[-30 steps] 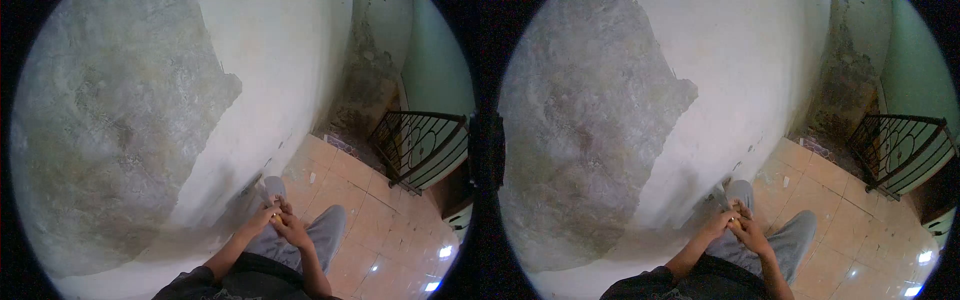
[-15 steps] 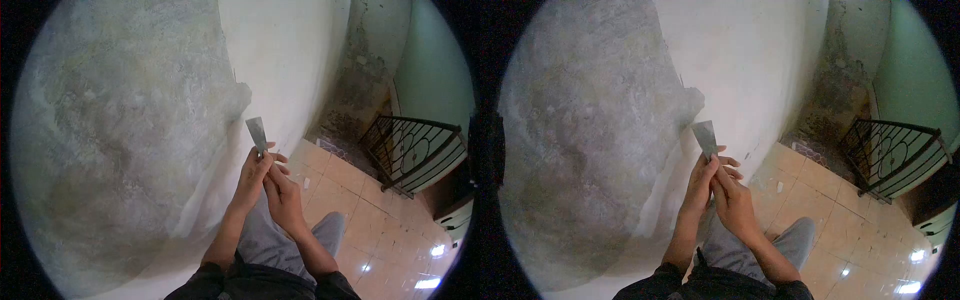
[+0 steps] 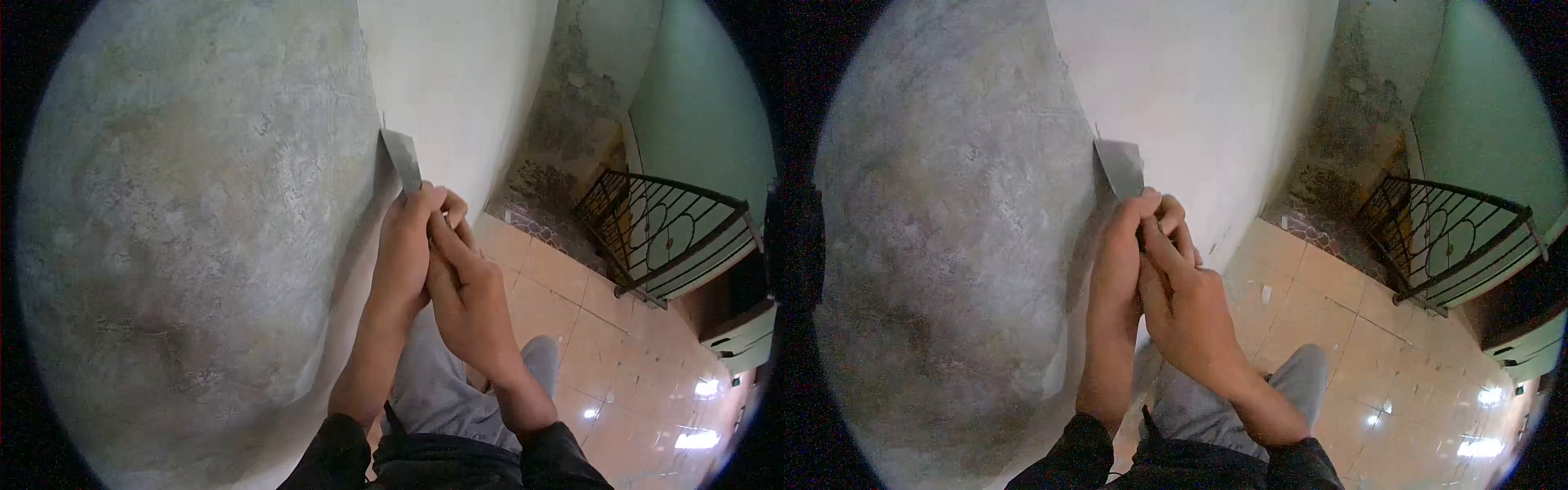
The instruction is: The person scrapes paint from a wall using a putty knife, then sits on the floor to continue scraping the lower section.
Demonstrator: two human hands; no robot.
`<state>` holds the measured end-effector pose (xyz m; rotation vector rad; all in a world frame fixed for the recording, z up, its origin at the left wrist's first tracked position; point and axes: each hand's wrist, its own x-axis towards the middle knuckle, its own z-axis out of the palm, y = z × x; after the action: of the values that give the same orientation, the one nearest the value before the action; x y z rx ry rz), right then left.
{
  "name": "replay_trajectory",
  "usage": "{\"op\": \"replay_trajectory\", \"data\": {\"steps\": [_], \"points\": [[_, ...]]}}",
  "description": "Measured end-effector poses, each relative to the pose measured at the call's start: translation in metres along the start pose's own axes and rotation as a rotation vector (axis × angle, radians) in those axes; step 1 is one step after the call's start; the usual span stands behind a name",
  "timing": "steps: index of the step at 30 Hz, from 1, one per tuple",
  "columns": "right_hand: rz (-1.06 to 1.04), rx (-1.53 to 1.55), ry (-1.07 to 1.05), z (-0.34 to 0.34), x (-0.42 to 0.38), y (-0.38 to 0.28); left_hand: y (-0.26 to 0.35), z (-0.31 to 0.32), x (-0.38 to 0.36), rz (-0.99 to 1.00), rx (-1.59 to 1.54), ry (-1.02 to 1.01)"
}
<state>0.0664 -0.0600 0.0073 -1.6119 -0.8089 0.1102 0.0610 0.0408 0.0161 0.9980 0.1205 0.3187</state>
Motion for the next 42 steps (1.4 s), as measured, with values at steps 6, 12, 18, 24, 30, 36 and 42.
{"op": "replay_trajectory", "data": {"steps": [6, 12, 18, 24, 30, 36, 42], "points": [[-0.045, -0.101, -0.092, -0.01, 0.0, -0.01, -0.002, 0.006, -0.002, 0.057, -0.203, 0.006], [-0.037, -0.037, -0.052, -0.012, -0.006, -0.008, 0.003, 0.007, -0.002, 0.052, -0.204, 0.004], [0.022, 0.028, -0.07, -0.013, -0.009, 0.006, 0.002, 0.016, -0.004, 0.079, -0.199, 0.056], [-0.078, 0.044, -0.027, -0.012, -0.007, 0.011, -0.003, 0.016, -0.004, 0.079, -0.214, 0.087], [-0.029, 0.107, 0.009, -0.011, -0.002, 0.016, -0.006, 0.011, 0.002, 0.066, -0.163, 0.072], [-0.022, 0.056, 0.01, -0.012, 0.013, 0.015, 0.003, 0.014, 0.021, 0.098, -0.139, 0.052], [-0.079, 0.06, -0.001, -0.012, 0.011, 0.02, -0.001, 0.015, 0.014, 0.042, -0.178, 0.133]]}}
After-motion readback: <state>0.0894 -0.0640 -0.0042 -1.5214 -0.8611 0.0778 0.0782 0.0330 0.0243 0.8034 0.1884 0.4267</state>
